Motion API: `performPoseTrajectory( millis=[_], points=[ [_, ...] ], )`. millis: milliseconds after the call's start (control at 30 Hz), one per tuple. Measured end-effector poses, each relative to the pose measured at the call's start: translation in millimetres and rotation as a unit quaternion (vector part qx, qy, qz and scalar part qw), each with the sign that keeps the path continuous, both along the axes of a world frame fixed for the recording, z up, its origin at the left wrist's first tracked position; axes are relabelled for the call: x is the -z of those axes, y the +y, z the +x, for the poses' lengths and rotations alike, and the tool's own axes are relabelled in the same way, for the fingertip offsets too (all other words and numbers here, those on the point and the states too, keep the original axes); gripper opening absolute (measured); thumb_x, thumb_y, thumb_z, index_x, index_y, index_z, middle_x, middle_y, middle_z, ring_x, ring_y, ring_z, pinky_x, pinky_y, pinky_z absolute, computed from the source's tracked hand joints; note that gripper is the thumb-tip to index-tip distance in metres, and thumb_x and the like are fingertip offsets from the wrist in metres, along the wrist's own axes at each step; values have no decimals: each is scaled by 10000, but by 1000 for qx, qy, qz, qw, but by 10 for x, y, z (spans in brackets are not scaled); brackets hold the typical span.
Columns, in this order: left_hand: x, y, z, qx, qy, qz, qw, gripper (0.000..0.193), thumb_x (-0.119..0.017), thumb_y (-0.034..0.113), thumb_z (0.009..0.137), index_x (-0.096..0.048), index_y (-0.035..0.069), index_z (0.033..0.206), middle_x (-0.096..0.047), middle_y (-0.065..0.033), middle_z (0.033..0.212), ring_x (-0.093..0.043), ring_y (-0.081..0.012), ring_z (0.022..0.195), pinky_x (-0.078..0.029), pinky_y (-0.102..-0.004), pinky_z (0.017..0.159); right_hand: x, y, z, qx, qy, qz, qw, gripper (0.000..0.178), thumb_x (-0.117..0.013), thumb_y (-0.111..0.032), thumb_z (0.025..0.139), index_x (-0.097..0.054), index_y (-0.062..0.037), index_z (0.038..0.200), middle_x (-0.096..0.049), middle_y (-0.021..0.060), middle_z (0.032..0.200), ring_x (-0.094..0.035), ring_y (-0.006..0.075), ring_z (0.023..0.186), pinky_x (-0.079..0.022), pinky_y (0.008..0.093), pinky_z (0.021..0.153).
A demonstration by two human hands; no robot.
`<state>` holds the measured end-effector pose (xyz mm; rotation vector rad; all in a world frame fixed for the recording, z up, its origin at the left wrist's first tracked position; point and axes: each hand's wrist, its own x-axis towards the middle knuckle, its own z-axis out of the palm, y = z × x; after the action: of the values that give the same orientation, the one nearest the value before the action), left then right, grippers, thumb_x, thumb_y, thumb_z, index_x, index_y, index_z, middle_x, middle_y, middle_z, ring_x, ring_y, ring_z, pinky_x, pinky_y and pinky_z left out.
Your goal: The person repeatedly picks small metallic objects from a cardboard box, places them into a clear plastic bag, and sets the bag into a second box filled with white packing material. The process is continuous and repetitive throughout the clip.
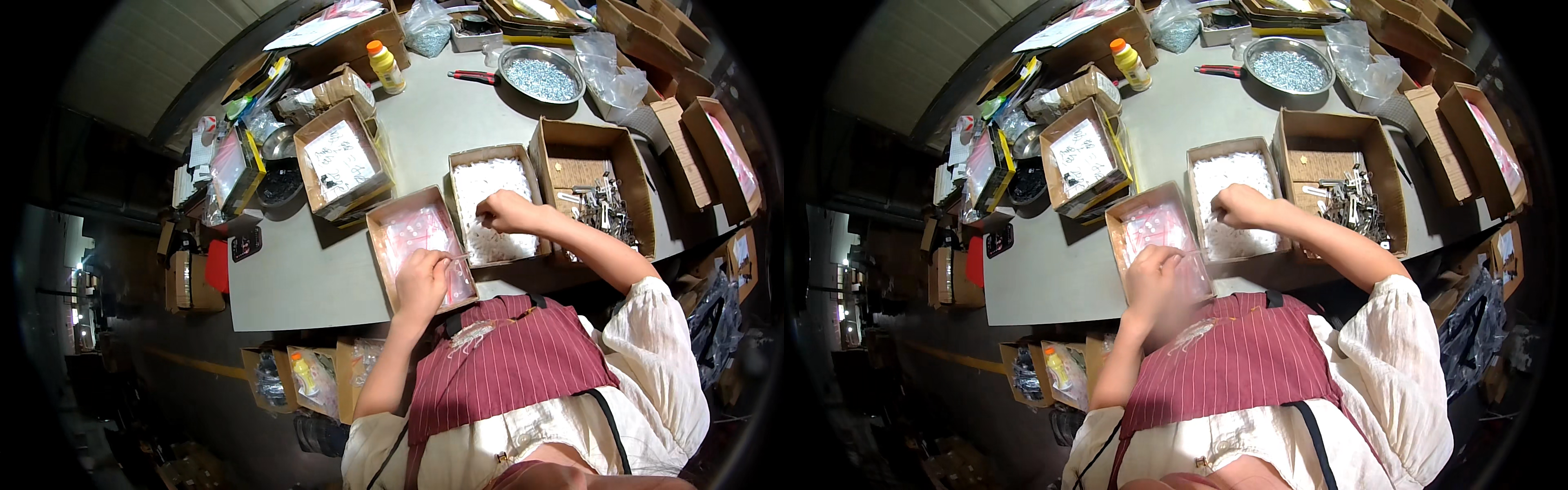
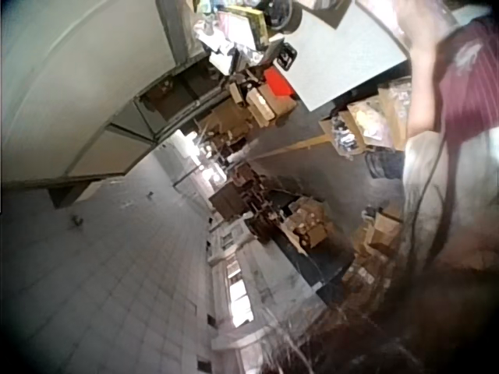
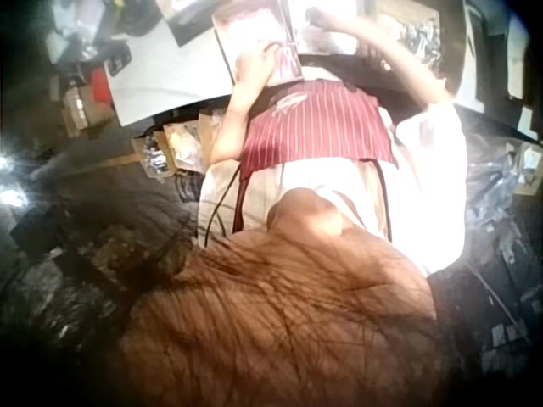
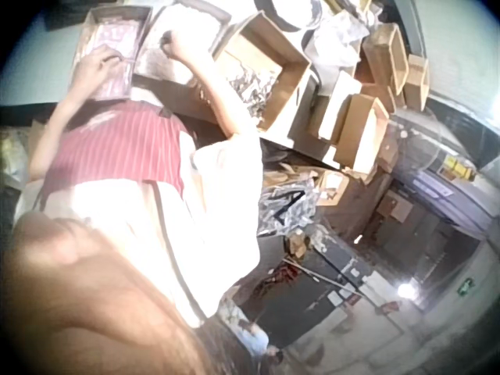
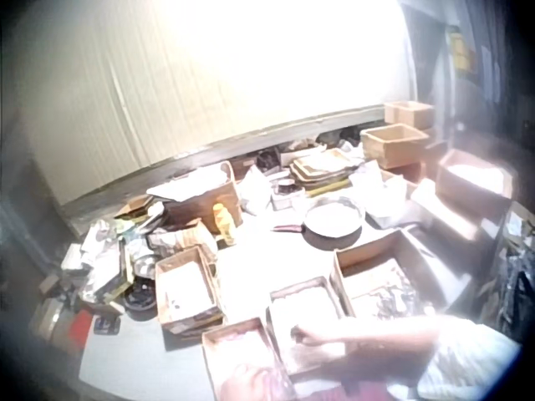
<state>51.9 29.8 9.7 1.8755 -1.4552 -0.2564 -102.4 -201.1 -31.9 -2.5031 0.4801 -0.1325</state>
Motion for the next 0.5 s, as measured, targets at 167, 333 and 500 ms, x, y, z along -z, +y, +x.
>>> performPoseTrajectory(
  millis=[167, 333, 500],
  points=[
    [-100, -51, -59, -45, 13, -31, 998, 170, -767, 136, 868, -665, 26, 788, -621, -127, 784, -623, -310, 725, -493, -420, 661, -397, -104, -165, 70, 61, 247, 964, 283, -733, -184, 911, -743, 10, 1117, -753, 191, 859, -744, 240, 715, -583, 369, 705],
    [-222, -173, -44, -67, 40, 40, 996, 226, -803, 176, 859, -668, 7, 794, -616, -102, 775, -600, -226, 675, -493, -350, 632, -390, -137, -289, 72, 6, 175, 982, 340, -757, -242, 907, -731, 3, 1142, -748, 210, 982, -723, 328, 892, -550, 420, 821],
    [18, -285, -66, -10, 91, -51, 994, 223, -810, 165, 838, -667, 1, 788, -601, -109, 782, -585, -238, 678, -470, -373, 626, -396, -95, -377, 14, -83, 32, 996, 211, -717, -183, 904, -744, -19, 1034, -707, 189, 971, -660, 377, 939, -522, 463, 829]
  ],
)
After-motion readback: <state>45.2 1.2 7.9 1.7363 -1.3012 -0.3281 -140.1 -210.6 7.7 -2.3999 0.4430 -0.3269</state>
